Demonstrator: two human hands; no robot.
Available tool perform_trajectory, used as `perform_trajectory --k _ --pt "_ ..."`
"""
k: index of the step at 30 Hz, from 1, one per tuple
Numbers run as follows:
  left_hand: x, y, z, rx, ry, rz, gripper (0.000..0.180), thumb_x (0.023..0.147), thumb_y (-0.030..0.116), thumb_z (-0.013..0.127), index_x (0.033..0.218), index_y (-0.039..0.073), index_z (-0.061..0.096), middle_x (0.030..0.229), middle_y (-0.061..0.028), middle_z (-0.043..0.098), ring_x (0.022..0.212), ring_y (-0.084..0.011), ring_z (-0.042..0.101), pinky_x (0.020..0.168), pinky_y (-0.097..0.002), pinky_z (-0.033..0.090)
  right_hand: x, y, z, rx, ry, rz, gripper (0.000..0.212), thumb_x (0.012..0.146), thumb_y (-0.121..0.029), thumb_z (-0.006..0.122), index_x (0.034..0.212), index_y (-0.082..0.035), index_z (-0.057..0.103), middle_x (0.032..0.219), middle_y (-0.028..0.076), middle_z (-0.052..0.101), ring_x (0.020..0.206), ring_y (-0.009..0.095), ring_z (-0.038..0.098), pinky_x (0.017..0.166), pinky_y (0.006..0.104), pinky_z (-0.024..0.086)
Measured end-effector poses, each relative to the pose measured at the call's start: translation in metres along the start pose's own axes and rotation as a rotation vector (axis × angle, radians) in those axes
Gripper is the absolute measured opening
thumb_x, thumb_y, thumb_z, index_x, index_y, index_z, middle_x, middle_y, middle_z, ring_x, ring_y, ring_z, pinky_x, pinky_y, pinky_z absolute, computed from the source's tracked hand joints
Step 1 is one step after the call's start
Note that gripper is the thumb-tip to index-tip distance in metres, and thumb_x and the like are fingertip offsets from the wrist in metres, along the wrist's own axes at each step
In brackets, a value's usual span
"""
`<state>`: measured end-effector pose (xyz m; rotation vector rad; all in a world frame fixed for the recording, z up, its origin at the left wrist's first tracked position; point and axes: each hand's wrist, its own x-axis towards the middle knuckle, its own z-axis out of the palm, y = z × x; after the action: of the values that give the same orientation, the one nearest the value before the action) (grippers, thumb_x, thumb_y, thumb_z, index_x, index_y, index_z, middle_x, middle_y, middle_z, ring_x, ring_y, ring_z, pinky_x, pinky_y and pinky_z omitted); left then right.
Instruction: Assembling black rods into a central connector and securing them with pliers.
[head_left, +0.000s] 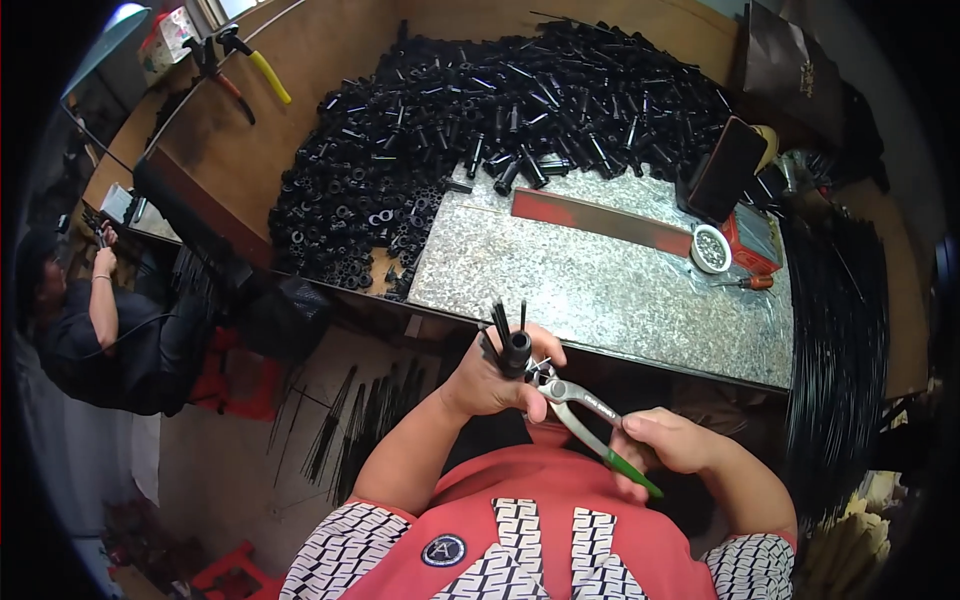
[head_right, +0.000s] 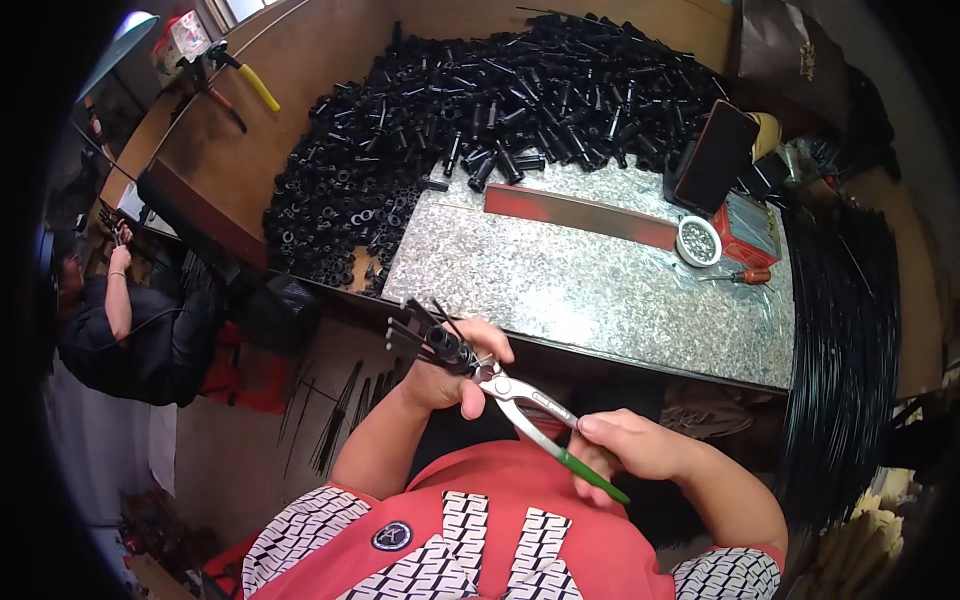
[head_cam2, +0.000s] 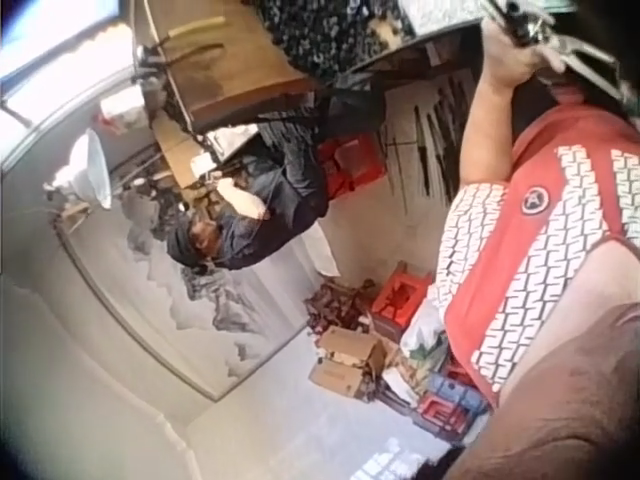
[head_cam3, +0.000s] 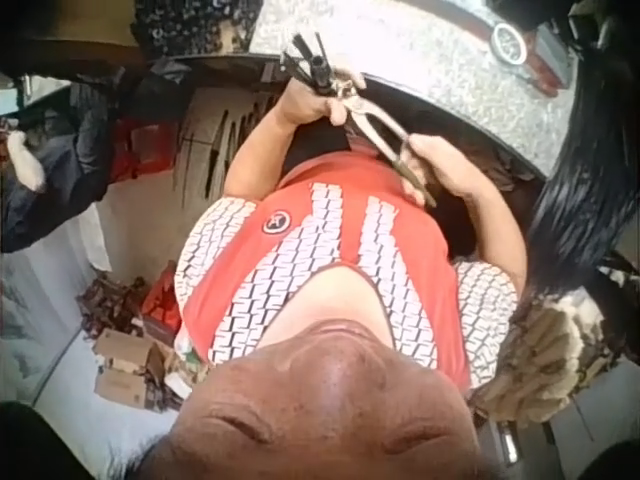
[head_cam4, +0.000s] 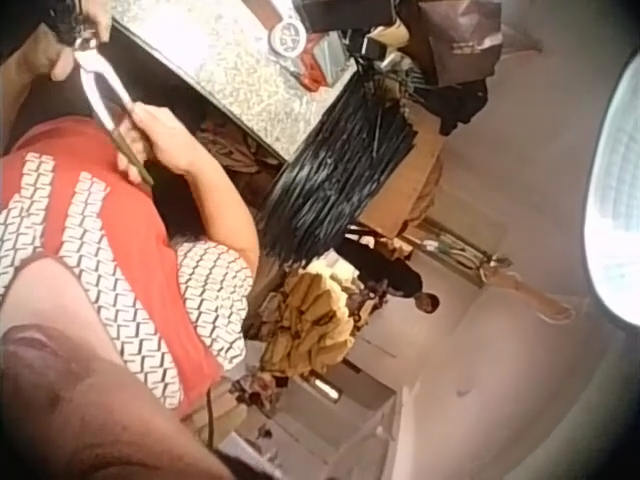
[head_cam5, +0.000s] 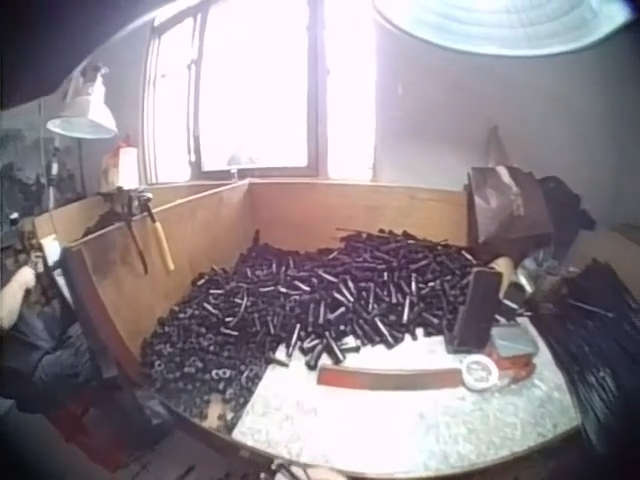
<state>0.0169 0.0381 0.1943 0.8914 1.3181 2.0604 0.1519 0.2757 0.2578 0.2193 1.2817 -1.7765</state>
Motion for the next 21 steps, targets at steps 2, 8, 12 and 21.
perform_trajectory --k 2,8,12,21 --pt "0.005 0.004 0.004 0.101 -0.064 0.045 0.052 0.053 0.030 0.092 0.089 0.003 0.065 0.078 0.0004 0.062 0.069 -0.0056 0.054 0.061 -0.0219 0.042 -0.002 0.014 -0.010 0.216 -0.081 0.078 0.038 0.096 -0.036 0.047 0.098 0.002 0.052 0.070 0.015 0.062 0.052 0.021 0.061 0.050 0.0344 0.050" --pt "0.009 0.003 0.005 0.200 0.114 0.076 0.055 0.054 0.038 0.089 0.087 0.001 0.067 0.078 -0.0016 0.060 0.069 -0.0090 0.055 0.060 -0.0239 0.042 -0.009 -0.016 0.016 -0.825 0.428 -0.268 0.057 0.074 -0.020 0.078 0.116 0.000 0.046 0.089 0.012 0.058 0.078 0.023 0.062 0.067 0.0353 0.049" --pt "0.010 -0.001 0.004 0.044 0.137 0.012 0.055 0.053 0.036 0.091 0.088 0.004 0.064 0.082 0.0005 0.058 0.074 -0.0080 0.052 0.065 -0.0238 0.041 -0.012 -0.019 0.014 -1.170 0.629 -0.530 0.024 0.094 -0.019 0.054 0.104 0.003 0.052 0.089 0.016 0.061 0.073 0.027 0.063 0.065 0.0372 0.050" --pt "0.016 0.003 0.004 0.218 -0.036 0.082 0.063 0.050 0.050 0.084 0.088 0.002 0.070 0.073 -0.0009 0.060 0.065 -0.0091 0.055 0.057 -0.0234 0.041 -0.015 -0.010 -0.003 -0.228 0.110 0.068 0.038 0.083 -0.022 0.072 0.103 0.001 0.049 0.068 0.010 0.059 0.059 0.018 0.062 0.050 0.0307 0.050"
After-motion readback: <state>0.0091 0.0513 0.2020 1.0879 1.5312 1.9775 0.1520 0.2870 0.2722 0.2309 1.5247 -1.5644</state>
